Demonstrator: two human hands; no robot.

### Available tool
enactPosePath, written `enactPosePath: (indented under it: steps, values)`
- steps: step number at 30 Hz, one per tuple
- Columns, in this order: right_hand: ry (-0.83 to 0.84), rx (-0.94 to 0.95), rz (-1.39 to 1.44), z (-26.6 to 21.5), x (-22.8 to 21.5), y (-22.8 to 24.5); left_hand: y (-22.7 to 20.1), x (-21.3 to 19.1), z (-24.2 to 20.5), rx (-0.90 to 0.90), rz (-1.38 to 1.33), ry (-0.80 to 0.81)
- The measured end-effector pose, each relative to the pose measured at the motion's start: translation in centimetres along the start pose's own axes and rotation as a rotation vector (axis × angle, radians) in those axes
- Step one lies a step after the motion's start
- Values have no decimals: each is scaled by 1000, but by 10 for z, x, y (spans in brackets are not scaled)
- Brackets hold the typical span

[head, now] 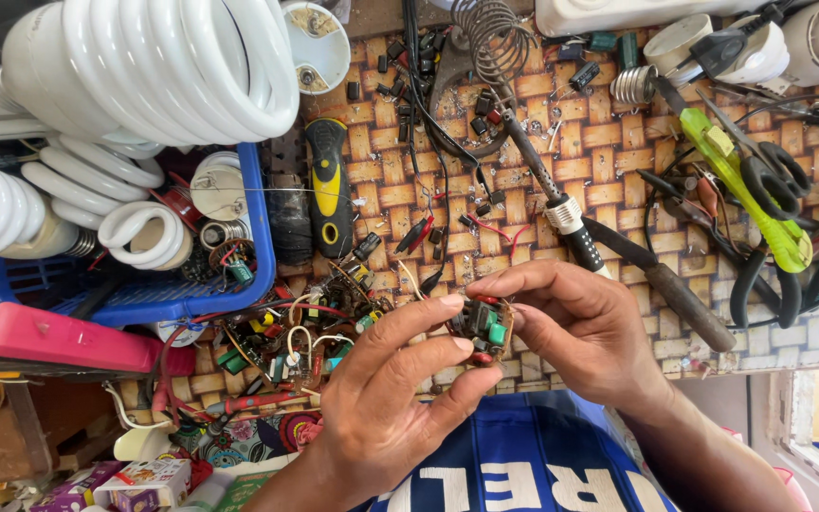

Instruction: The person is repairing a small electronic circuit board. They use a soldering iron to apply solder to the board's connections and use pliers to manipulate wires and components. The workspace is cluttered with various tools and electronic parts.

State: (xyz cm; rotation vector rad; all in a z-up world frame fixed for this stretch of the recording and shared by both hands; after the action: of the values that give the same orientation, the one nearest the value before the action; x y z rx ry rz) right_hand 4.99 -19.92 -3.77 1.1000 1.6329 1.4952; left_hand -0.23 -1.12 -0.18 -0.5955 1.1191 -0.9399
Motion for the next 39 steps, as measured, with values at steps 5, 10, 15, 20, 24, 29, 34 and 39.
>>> enactPosePath:
  steps: [5, 10, 15, 20, 24, 29, 34, 39]
  values:
    - [98, -31, 246, 1, 0, -3, 1, 0, -1, 48, 31, -2]
    - [161, 12, 364, 0, 1, -8, 4, 3, -4, 75, 44, -3]
    - [145, 25, 548, 2, 2, -12, 7, 5, -6, 44, 36, -75]
    - [171, 128, 757, 2, 1, -13, 4, 2, 1, 24, 84, -108]
    - [219, 169, 804, 4, 2, -11, 6, 3, 0, 34, 71, -141]
    - [227, 192, 816, 5, 4, -13, 5, -2, -2, 0, 156, -166]
    - [229, 225, 803, 5, 6, -12, 4, -4, -5, -25, 151, -186]
    - [226, 186, 807, 5, 8, -16, 6, -3, -4, -111, 2, -147]
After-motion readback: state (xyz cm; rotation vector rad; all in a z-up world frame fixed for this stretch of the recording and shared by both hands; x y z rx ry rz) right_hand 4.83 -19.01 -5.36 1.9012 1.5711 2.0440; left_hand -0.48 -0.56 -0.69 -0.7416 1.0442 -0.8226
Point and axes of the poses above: each hand's wrist, its own z-axis towards the middle knuckle, its own x-axis out of the palm, y = z × x, the point moved 1 cm from there along z, towards the middle knuckle, and after that the axes turned 2 degrees about -x, right-handed, at the moved point
